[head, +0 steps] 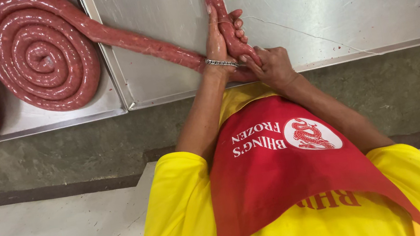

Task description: The person ties off a long strand of sausage into individual links and cuts them apart using scissors at a stainless steel table.

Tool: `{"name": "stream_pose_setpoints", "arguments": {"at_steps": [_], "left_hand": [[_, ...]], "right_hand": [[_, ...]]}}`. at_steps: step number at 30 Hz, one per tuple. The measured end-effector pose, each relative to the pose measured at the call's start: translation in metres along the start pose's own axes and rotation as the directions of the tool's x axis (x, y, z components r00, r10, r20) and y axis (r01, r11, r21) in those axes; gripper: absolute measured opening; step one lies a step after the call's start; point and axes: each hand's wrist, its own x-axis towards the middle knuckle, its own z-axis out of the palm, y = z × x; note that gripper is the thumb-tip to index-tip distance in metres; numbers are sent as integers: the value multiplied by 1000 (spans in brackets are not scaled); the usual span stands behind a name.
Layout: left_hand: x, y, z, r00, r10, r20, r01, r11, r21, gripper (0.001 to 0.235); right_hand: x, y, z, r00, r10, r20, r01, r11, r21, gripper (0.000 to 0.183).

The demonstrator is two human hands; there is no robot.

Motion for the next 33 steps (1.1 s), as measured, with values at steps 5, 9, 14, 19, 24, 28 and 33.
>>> {"name": "stream_pose_setpoints", "arguments": {"at_steps": [5, 9, 14, 19, 24, 28, 33], "left_hand": [[1, -4, -6, 995, 87, 56, -89, 995, 43, 71], [-1, 2, -1, 988, 127, 85, -129, 991, 16, 69], [-3, 12, -5, 989, -114, 96, 119, 992, -48, 55], [3, 15, -8, 997, -49, 53, 37, 977, 211, 58], [8, 6, -2, 1000, 15, -4, -13, 956, 292, 59], [5, 3, 11, 997, -4, 77, -27, 917, 398, 48], [22, -9, 6, 993, -46, 105, -11, 871, 491, 45]], "right_hand": [[13, -4, 3, 984, -154, -87, 159, 985, 61, 25], [24, 7, -28, 999, -40, -14, 42, 970, 241, 23], [67, 23, -33, 978, -185, -94, 181, 982, -50, 55], [69, 34, -37, 956, -234, 179, 245, 969, -42, 11], [12, 80, -82, 937, 321, 136, -336, 726, 601, 21], [-36, 123, -138, 837, 532, 126, -405, 449, 796, 21], [-91, 116, -178, 901, 425, 80, -252, 366, 896, 17]]}}
